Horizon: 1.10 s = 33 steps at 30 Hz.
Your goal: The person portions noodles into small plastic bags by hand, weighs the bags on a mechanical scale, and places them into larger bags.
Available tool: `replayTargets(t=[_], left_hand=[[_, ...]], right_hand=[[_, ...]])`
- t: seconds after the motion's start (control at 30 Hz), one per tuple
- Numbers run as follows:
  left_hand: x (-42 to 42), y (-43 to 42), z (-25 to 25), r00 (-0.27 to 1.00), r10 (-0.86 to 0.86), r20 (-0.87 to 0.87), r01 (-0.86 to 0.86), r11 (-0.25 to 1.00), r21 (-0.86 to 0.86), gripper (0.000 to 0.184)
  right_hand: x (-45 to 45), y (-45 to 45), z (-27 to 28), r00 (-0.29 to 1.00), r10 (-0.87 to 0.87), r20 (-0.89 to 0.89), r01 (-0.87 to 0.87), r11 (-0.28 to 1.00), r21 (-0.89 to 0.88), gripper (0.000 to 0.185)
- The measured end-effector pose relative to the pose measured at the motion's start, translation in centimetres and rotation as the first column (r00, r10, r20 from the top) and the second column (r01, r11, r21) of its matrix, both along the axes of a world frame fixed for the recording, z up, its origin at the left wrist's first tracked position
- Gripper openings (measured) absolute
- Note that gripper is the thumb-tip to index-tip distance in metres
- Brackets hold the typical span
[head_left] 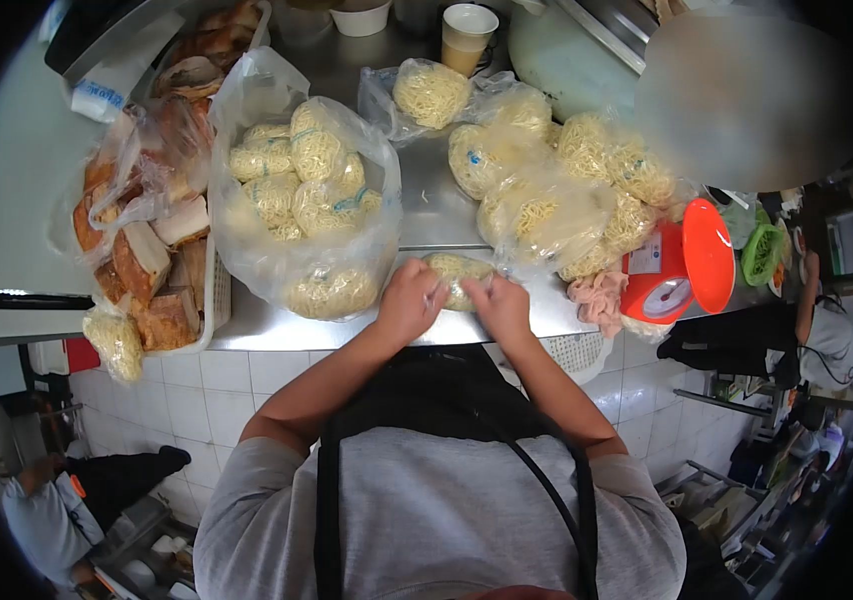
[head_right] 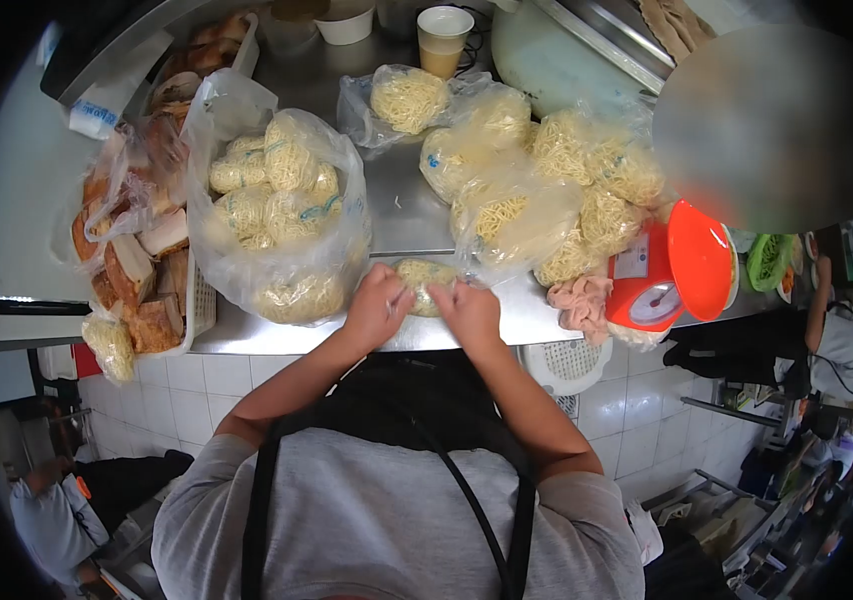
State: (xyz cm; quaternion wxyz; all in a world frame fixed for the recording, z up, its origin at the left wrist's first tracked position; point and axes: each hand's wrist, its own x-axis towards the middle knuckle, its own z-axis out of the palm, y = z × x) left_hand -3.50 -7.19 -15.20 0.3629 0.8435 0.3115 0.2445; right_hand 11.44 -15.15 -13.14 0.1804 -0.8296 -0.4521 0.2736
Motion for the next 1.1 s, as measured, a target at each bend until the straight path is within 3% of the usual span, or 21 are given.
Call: replayTargets(t=[0.03,0.1,0.13,0.17,0.23,0.27,0.37,0.43,0.47,0.5,0.53,0.6,0.63,0.67,0.7,0.73,0.77,0.87,0.97,1.03,1.1], left_hand=[[0.4,0.5,0.0,0.996,0.05,-0.076,-0.062,0.985,-0.163,0.032],[1.0,1.3,0.2,0.99,0.069,-0.125,-0.1,0.96,-0.261,0.038],[1.2,1.6,0.5,0.985,0.079,-0.151,-0.123,0.943,-0.309,0.041],[1.3,1.9,0.6,0.987,0.036,-0.159,-0.09,0.934,-0.347,0.044],[1.4,2.7,0.6,0.986,-0.036,-0.163,-0.036,0.909,-0.416,0.05],[1.2,2.3,-0.4,0.993,-0.03,-0.112,-0.007,0.95,-0.312,0.049],[-0.7,1.8,5.9,0.995,-0.061,-0.082,0.018,0.895,-0.445,0.056],[-2.7,3.8,11.3,0.993,-0.096,-0.074,0.057,0.908,-0.415,0.067],[-4.0,5.3,13.1,0.996,0.083,-0.013,-0.084,0.976,-0.199,0.072],[-5.1,7.0,15.1,0.967,0.241,0.085,-0.244,0.97,0.017,0.077],[-6.0,8.9,18.0,0.887,0.442,0.135,-0.462,0.861,0.215,0.077],[-7.2,14.3,19.2,0.743,0.643,0.184,-0.607,0.532,0.591,0.077],[-7.4,16.8,18.7,0.753,0.643,0.138,-0.537,0.481,0.693,0.065],[-7.5,19.1,18.1,0.757,0.647,0.093,-0.458,0.425,0.781,0.052],[-7.6,21.1,18.7,0.819,0.569,0.074,-0.513,0.669,0.538,0.043],[-7.7,23.0,19.4,0.873,0.48,0.091,-0.487,0.841,0.237,0.033],[-7.8,24.2,20.1,0.91,0.388,0.144,-0.38,0.921,-0.081,0.025],[-8.1,25.8,21.3,0.807,0.442,0.391,-0.385,0.897,-0.217,0.011],[-8.7,25.2,22.8,0.751,0.485,0.447,-0.428,0.874,-0.228,0.014],[-9.0,24.8,22.3,0.798,0.439,0.414,-0.414,0.897,-0.153,0.014],[-8.1,24.6,20.0,0.831,0.337,0.444,-0.341,0.937,-0.074,0.014]], right_hand=[[0.4,0.3,-0.5,0.995,-0.024,0.1,0.007,0.986,0.164,0.041],[1.5,0.8,-2.3,0.954,-0.117,0.276,-0.032,0.876,0.482,0.052],[1.6,0.7,-2.6,0.974,-0.15,0.168,0.096,0.952,0.292,0.066],[2.2,0.5,-2.5,0.979,-0.17,-0.113,0.19,0.962,0.197,0.066],[2.6,1.2,0.5,0.758,-0.235,-0.609,0.257,0.965,-0.052,0.067],[2.2,0.7,0.5,0.627,-0.245,-0.739,0.363,0.932,-0.001,0.063],[2.2,0.4,2.8,0.358,-0.255,-0.898,0.382,0.918,-0.108,0.071],[1.6,1.9,5.4,0.244,-0.077,-0.967,0.363,0.931,0.018,0.065],[1.0,3.0,7.2,0.222,-0.013,-0.975,0.386,0.92,0.076,0.063],[0.2,4.3,9.0,0.199,0.055,-0.978,0.409,0.903,0.134,0.061],[-0.5,5.7,10.7,0.248,0.112,-0.962,0.377,0.904,0.202,0.059],[-2.3,9.2,13.2,0.363,0.233,-0.902,0.282,0.895,0.345,0.054],[-3.5,11.1,13.9,0.427,0.295,-0.855,0.219,0.884,0.414,0.052],[-4.8,13.2,14.2,0.629,0.388,-0.674,0.095,0.822,0.561,0.052],[-6.2,15.4,14.4,0.777,0.454,-0.435,-0.061,0.743,0.667,0.052],[-7.6,17.4,14.4,0.837,0.472,-0.275,-0.153,0.685,0.712,0.052],[-8.8,19.6,14.3,0.874,0.474,-0.105,-0.249,0.623,0.742,0.051],[-10.6,25.6,12.6,0.772,0.584,0.25,-0.508,0.331,0.795,0.051],[-10.8,30.6,8.2,0.548,0.446,0.708,-0.818,0.112,0.564,0.049],[-10.9,31.8,6.2,0.512,0.51,0.691,-0.851,0.414,0.324,0.045],[-11.2,32.3,6.1,0.524,0.575,0.629,-0.77,0.635,0.061,0.046]])
